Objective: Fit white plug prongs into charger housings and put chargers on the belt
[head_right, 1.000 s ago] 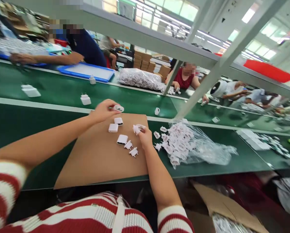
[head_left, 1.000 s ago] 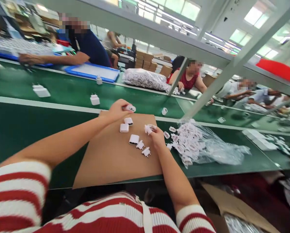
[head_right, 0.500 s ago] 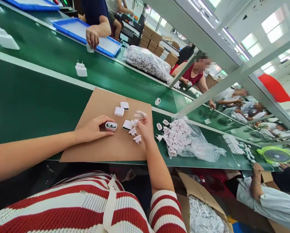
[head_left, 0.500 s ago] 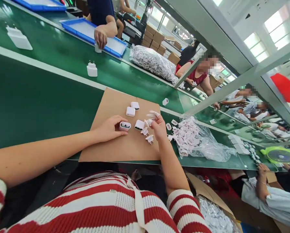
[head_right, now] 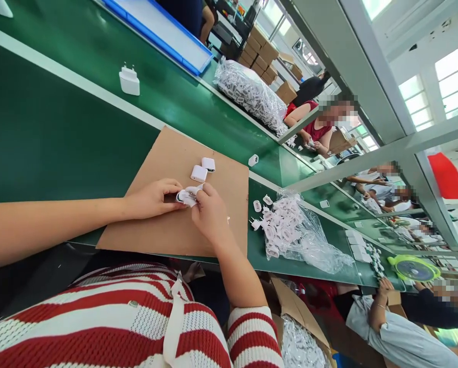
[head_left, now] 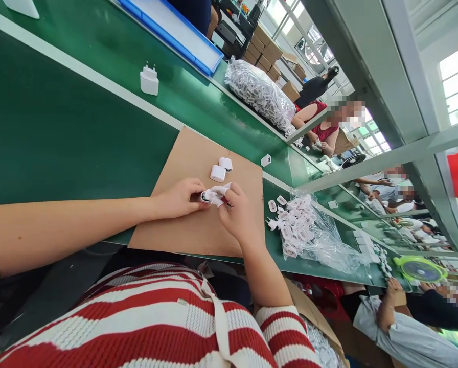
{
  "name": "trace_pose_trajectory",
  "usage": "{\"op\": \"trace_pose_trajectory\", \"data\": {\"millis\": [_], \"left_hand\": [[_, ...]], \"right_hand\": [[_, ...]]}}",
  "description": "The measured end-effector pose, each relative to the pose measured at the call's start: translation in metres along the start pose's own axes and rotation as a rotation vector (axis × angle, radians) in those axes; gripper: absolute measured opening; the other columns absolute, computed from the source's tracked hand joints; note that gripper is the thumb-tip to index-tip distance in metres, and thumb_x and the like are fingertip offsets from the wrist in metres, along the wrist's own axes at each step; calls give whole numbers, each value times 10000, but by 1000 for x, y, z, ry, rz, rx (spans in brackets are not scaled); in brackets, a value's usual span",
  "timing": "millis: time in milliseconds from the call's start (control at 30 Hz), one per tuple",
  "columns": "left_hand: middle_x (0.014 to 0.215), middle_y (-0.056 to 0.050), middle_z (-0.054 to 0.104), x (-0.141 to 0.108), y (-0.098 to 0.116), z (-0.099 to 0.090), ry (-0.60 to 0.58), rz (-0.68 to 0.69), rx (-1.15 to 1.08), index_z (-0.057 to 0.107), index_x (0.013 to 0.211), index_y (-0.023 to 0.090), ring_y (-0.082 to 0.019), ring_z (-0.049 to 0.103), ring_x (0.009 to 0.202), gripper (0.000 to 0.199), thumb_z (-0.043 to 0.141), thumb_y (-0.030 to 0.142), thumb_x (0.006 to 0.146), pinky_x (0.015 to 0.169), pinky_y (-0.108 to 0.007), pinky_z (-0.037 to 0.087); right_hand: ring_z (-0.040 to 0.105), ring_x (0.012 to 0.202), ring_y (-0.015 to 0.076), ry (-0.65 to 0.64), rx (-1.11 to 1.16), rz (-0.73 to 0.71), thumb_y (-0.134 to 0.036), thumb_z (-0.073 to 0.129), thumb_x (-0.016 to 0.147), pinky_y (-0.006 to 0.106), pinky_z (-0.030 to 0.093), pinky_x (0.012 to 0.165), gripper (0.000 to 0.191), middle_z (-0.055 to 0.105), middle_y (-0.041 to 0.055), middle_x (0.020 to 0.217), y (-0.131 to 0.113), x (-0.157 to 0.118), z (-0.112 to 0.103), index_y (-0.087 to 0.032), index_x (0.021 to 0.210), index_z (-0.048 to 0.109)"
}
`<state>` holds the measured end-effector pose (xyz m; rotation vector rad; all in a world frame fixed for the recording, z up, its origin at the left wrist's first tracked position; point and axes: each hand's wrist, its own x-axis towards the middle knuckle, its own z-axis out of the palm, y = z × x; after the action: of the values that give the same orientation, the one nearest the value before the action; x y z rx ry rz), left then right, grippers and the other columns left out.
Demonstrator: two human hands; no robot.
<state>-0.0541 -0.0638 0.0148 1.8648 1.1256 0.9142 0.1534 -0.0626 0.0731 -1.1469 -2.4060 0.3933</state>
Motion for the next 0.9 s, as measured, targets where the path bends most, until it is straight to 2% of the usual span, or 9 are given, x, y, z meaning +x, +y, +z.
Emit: {"op": "trace_pose_trajectory", "data": {"millis": [133, 233, 433, 600, 667, 767, 833, 900], "left_hand": [[908, -70, 632, -1, 0, -1, 11, 36, -8, 749, 883, 198, -240, 605, 878, 380, 670, 569, 867, 830, -364, 509], [898, -69, 625, -1, -2, 0, 15, 57, 3, 737, 859, 182, -228, 599, 851, 367, 661, 540, 883, 799, -351, 495], [892, -68, 614, 0, -4, 1, -6, 24, 6, 740, 848, 168, -204, 587, 794, 333, 653, 487, 885, 706, -320, 457], [898, -63, 630, 0, -3, 1, 17, 0, -1, 757, 853, 181, -215, 609, 830, 355, 678, 526, 868, 759, -327, 481], [903, -62, 639, 0, -4, 1, 12, -5, 10, 764, 872, 187, -220, 620, 847, 371, 670, 546, 871, 774, -330, 488], [917, -66, 656, 1, -5, 3, 44, -28, 29, 760, 894, 184, -228, 637, 848, 432, 667, 604, 849, 776, -338, 500], [939, -68, 675, 1, -3, 3, 69, -67, 37, 756, 912, 183, -236, 651, 849, 491, 681, 658, 811, 784, -343, 512], [961, -61, 696, 0, 1, 0, 65, -131, 40, 758, 927, 190, -239, 664, 848, 533, 707, 697, 771, 786, -340, 521]], "right_hand": [[505, 775, 176, -96, -145, -19, -53, 501, 832, 285, 379, 643, 181, 512, 33, 902, 1, 5, 7, -202, 829, 602], [492, 780, 182, -127, -218, -33, -44, 499, 825, 291, 337, 620, 187, 509, 35, 904, 1, 7, 9, -210, 820, 584], [516, 885, 214, -147, -338, -41, -47, 536, 818, 303, 331, 649, 183, 529, 52, 880, -4, 15, 9, -212, 763, 593], [494, 734, 168, -203, -296, 65, -80, 572, 775, 295, 267, 581, 141, 531, 24, 843, -7, 24, 8, -208, 727, 607], [477, 692, 152, -165, -256, 108, -88, 573, 769, 288, 262, 572, 131, 542, 16, 851, -7, 22, 12, -206, 731, 615], [487, 686, 136, -71, -97, 165, -98, 572, 778, 260, 320, 588, 129, 561, 4, 870, 0, 17, 22, -208, 762, 636], [515, 697, 131, -43, 119, 188, -148, 612, 798, 240, 388, 623, 110, 580, -12, 854, 11, 15, 26, -218, 857, 672], [554, 714, 136, -7, 362, 242, -264, 656, 838, 240, 450, 667, 212, 614, -22, 847, 29, 14, 22, -236, 1045, 691]]}}
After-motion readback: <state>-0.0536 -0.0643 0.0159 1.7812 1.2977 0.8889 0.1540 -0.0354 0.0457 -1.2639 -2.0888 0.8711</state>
